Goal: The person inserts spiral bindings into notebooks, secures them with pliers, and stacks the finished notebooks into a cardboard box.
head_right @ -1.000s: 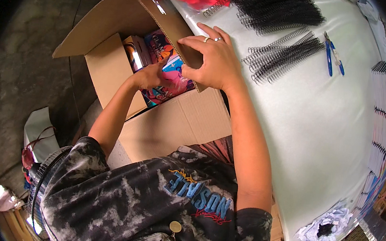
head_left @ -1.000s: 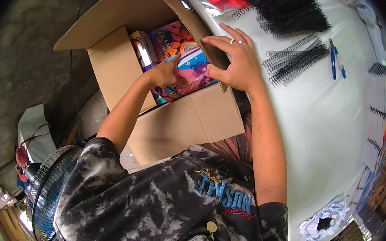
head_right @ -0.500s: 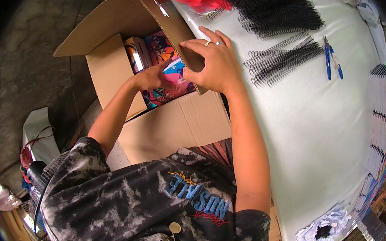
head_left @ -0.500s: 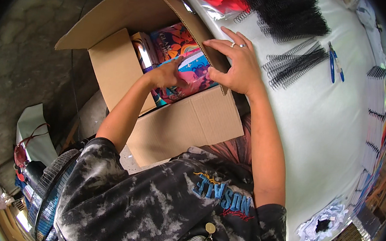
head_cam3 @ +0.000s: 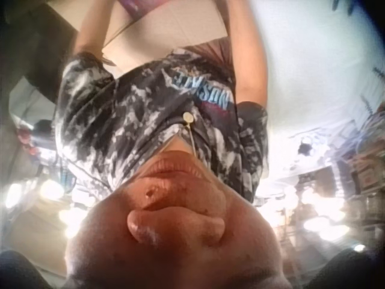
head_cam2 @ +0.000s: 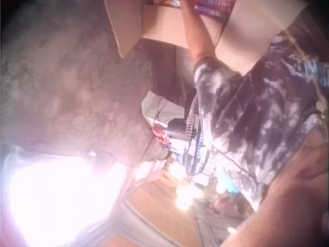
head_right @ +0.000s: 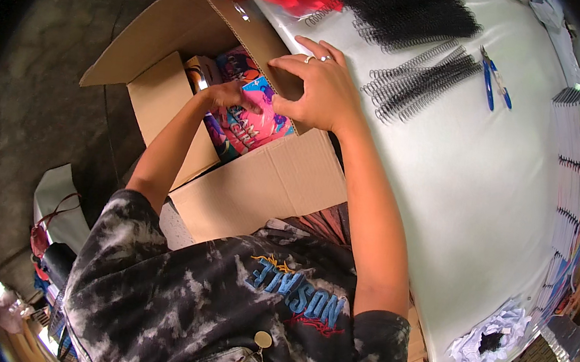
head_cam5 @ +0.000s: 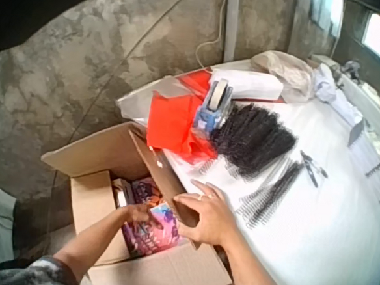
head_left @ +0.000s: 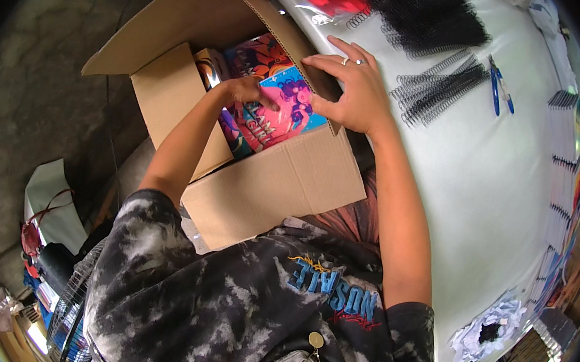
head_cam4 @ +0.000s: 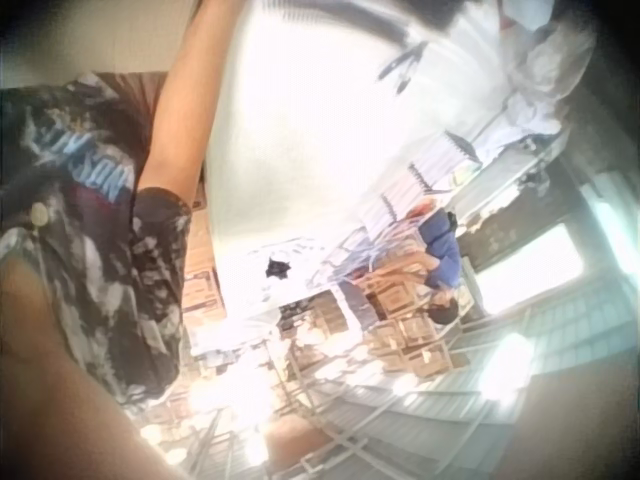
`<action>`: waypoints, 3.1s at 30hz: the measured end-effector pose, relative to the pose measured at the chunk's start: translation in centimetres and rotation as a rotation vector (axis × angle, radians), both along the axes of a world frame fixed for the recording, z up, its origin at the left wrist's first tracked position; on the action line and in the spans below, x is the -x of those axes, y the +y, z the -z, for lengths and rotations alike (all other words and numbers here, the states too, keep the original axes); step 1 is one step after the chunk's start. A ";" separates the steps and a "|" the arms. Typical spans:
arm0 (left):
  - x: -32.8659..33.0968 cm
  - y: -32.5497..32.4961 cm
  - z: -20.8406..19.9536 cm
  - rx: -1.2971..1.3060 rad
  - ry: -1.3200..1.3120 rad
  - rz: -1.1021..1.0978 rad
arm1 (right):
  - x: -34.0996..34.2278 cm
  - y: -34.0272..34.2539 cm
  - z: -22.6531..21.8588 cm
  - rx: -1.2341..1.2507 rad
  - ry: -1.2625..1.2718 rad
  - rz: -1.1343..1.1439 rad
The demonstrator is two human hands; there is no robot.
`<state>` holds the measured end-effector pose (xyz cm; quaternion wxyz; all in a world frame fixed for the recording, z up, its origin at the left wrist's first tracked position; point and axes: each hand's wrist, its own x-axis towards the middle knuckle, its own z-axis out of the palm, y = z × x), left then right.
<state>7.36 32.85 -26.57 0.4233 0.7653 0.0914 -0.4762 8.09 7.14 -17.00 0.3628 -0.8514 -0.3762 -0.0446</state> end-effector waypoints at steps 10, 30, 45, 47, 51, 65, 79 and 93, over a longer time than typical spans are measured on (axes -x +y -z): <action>2.2 1.4 -11.1 -0.180 -0.201 -0.040 | -0.5 -0.6 1.1 -0.066 0.078 0.103; 9.5 -9.0 -10.2 0.653 -0.163 -0.733 | 10.3 -5.9 -3.7 -1.194 1.152 0.092; 7.2 0.1 -4.5 -0.094 -0.904 -0.990 | 17.9 -28.9 -2.4 -1.460 0.786 0.614; 7.2 0.0 -4.6 -0.032 -0.532 -1.072 | 16.6 -31.1 -1.8 -1.439 0.681 1.000; 8.0 -2.3 -2.4 0.437 -0.325 -1.111 | 15.2 -34.0 -0.4 -1.519 0.735 0.938; 0.2 1.9 8.4 -0.246 -0.744 -0.284 | 14.8 -33.3 -0.7 -1.390 0.654 1.037; -0.3 3.1 10.0 -0.374 -0.727 -0.168 | 15.3 -32.8 -0.7 -1.354 0.633 0.960; 0.0 3.6 9.8 -0.419 -0.747 -0.115 | 15.4 -32.0 -0.9 -1.372 0.669 1.028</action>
